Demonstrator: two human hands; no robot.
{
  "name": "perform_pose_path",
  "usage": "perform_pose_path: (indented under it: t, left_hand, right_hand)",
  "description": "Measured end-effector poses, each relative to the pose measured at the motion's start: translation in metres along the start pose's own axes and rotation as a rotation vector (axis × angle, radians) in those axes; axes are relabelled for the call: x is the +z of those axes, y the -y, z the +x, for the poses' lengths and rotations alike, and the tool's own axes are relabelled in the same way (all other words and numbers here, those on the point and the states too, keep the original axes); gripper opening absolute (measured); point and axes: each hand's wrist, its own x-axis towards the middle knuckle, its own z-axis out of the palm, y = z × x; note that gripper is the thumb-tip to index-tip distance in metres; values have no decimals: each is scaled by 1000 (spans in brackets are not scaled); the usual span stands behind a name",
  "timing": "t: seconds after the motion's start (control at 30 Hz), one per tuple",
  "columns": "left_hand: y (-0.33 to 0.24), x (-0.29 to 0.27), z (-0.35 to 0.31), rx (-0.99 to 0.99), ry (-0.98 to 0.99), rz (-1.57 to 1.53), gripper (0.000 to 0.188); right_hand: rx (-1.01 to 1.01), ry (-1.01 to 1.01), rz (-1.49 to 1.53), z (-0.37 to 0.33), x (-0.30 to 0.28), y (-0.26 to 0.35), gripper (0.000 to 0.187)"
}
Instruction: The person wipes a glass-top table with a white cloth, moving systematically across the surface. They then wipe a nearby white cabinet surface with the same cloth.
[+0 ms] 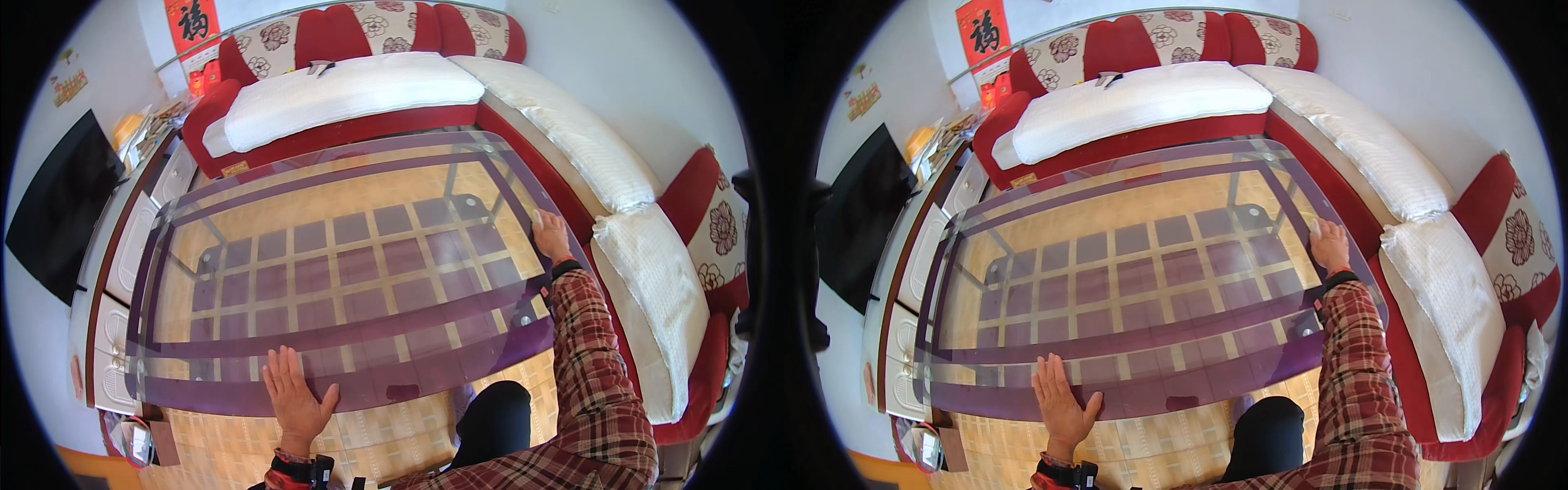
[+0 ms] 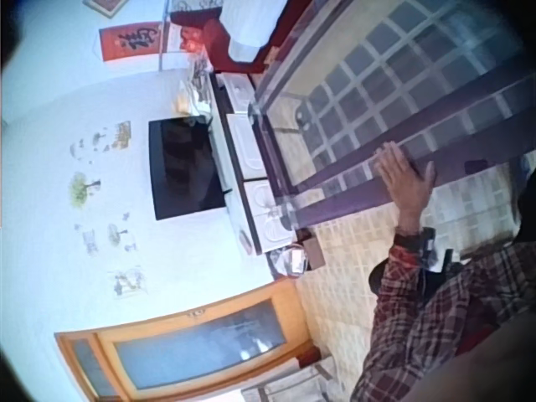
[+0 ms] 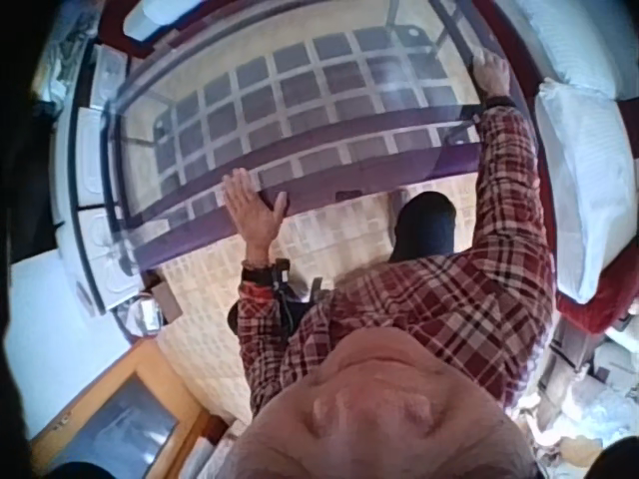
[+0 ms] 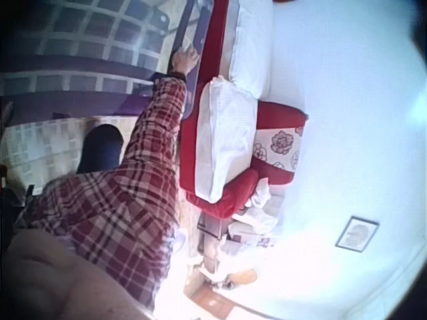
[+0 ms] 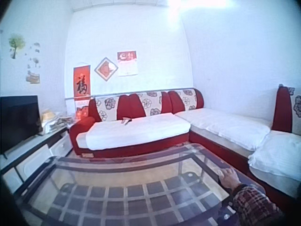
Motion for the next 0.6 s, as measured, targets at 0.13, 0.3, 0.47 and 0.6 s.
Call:
perform_pose_path:
  t: [0.13,0.3,0.47,0.6]
  left_hand:
    - [-1,-1,2,-16,29,8,97]
    - [0,-1,2,-7,11,2,98]
    - [1,-1,1,-16,3,-20,99]
    - [2,0,0,-18,-7,-20,99]
  right_hand:
    - [-212,-135,104,33,25,59,48]
    - [-488,-244,380,35,27,246,43]
    - [-831,-269,459,-38,-17,437,26]
    - [-945,-130,584,-125,-57,529,29]
